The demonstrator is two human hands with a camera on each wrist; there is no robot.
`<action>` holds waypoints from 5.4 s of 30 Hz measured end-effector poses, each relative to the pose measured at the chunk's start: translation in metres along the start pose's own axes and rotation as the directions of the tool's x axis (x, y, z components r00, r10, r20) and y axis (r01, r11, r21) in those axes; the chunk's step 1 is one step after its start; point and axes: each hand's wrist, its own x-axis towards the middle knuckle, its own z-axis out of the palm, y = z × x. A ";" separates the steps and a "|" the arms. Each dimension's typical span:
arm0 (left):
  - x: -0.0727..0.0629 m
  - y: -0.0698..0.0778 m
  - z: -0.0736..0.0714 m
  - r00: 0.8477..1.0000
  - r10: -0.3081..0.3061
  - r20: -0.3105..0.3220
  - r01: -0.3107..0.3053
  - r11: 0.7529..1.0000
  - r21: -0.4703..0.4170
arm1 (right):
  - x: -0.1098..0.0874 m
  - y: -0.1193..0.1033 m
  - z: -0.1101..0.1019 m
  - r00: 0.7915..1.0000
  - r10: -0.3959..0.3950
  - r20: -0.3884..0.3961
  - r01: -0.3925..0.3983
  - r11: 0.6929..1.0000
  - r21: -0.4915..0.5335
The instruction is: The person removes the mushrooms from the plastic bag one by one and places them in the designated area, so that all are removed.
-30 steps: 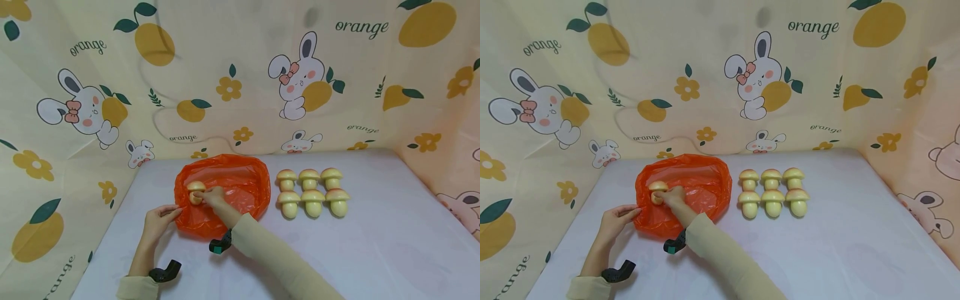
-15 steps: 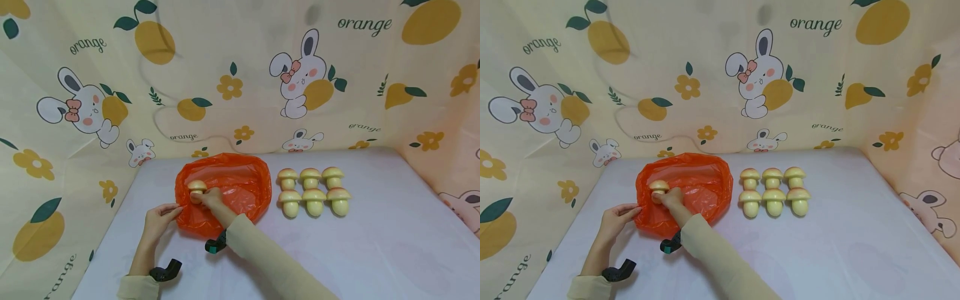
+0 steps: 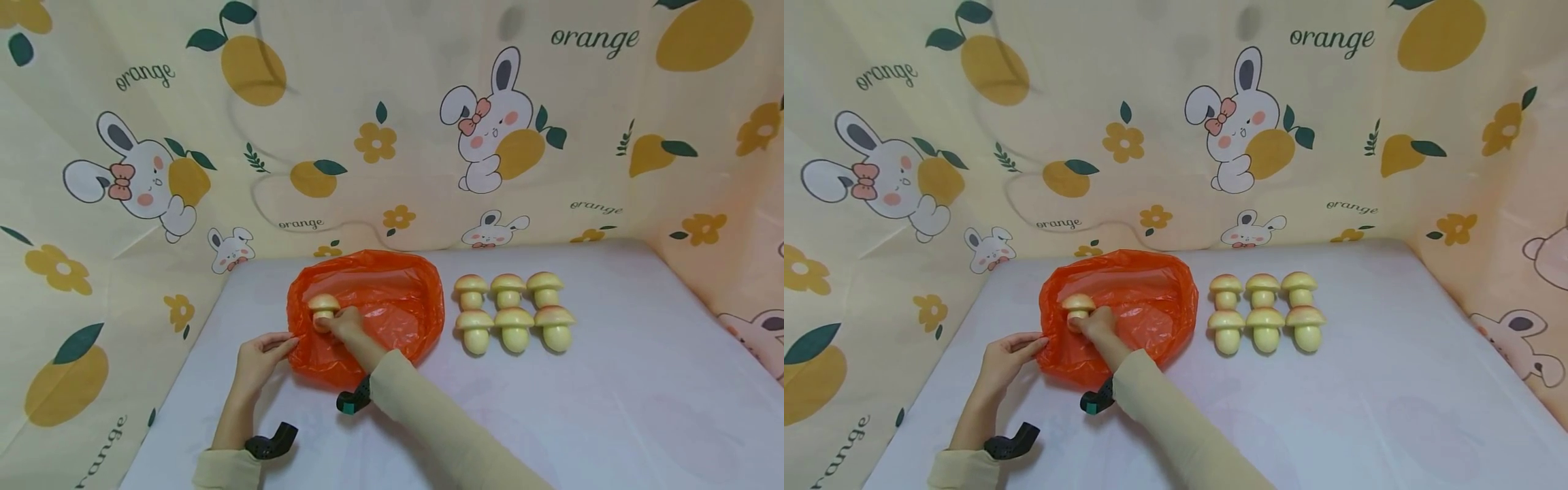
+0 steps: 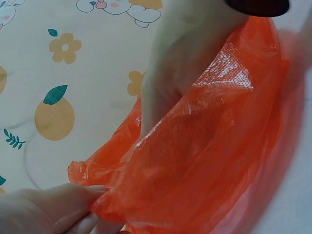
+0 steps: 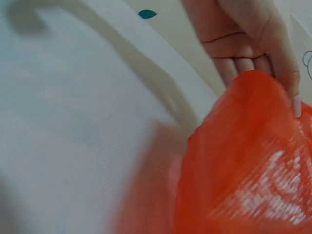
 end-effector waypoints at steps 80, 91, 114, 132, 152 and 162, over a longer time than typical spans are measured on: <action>0.001 -0.003 -0.002 0.999 -0.029 0.019 0.029 1.000 -0.001 | -0.063 -0.010 -0.103 0.934 -0.084 0.346 0.014 0.980 0.201; 0.000 -0.003 -0.002 0.999 -0.030 0.017 0.030 0.999 0.012 | -0.067 -0.008 -0.118 0.919 -0.114 0.377 0.036 0.978 0.207; -0.001 -0.004 -0.002 1.000 -0.019 0.024 0.019 1.000 0.024 | -0.076 0.012 -0.148 0.912 -0.171 0.373 0.102 0.975 0.196; -0.001 -0.001 -0.002 0.999 -0.029 0.025 0.029 0.999 0.014 | -0.081 0.028 -0.173 0.927 -0.154 0.343 0.098 0.980 0.175; 0.001 -0.003 -0.001 0.999 -0.040 0.028 0.040 0.999 -0.001 | -0.093 0.028 -0.203 0.896 -0.225 0.383 0.159 0.968 0.196; 0.001 -0.003 0.000 0.999 -0.022 0.029 0.021 0.999 0.026 | -0.094 0.040 -0.215 0.888 -0.247 0.387 0.186 0.964 0.189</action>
